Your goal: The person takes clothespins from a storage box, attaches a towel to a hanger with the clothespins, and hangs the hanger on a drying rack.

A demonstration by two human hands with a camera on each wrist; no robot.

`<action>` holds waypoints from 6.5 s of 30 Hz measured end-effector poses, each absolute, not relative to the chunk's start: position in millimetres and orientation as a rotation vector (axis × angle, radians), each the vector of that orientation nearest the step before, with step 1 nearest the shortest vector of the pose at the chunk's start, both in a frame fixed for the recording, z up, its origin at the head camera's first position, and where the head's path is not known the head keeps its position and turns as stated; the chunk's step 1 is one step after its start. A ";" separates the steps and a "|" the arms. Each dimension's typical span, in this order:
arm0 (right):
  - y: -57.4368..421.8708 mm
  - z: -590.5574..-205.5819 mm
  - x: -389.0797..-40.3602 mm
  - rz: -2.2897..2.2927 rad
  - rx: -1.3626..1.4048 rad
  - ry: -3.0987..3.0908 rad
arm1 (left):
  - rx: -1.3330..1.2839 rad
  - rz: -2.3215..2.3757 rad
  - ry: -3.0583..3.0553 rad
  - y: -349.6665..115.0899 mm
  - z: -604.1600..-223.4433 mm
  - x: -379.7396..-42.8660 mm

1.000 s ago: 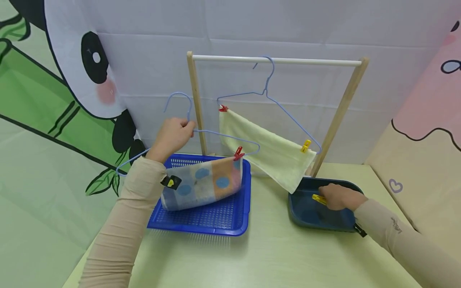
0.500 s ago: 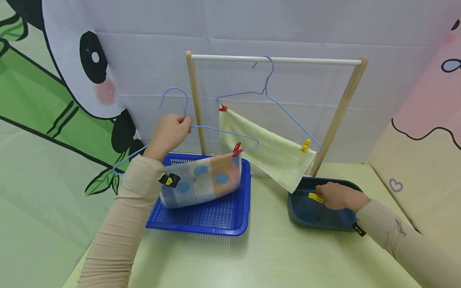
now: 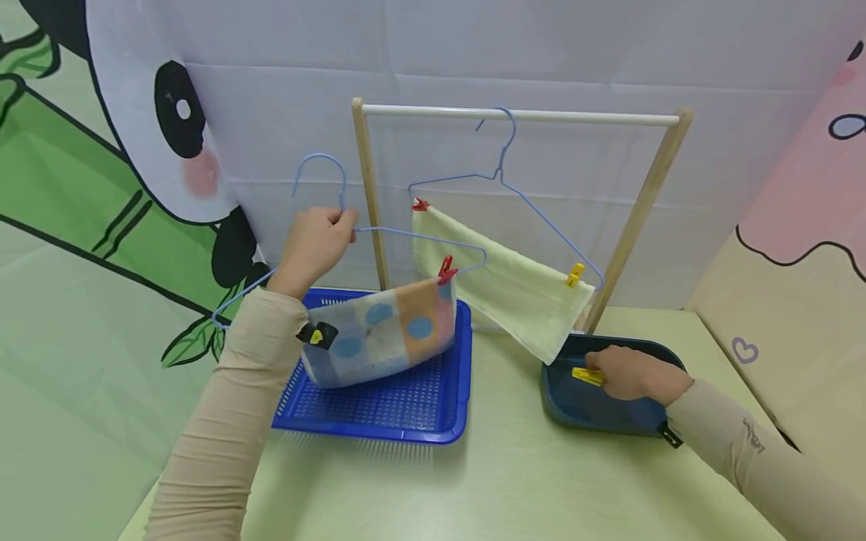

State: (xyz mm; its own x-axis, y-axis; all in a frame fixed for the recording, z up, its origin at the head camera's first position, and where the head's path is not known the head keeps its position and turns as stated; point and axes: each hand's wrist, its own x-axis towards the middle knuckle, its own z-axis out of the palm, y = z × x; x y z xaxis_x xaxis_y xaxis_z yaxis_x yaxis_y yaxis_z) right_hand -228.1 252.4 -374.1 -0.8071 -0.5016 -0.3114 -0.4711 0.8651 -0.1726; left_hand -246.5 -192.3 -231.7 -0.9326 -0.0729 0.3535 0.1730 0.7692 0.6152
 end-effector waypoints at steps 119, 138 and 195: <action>75.6 -321.0 -215.5 -0.556 -1.897 2.813 | -0.030 -2.048 -2.644 -159.9 -220.3 -263.3; 55.0 -318.9 -219.6 -0.617 -2.059 2.792 | 0.000 -2.087 -2.633 -153.9 -223.9 -262.0; 0.1 -303.5 -213.8 -0.089 -2.138 2.797 | -0.122 -2.024 -2.719 -153.9 -223.8 -259.3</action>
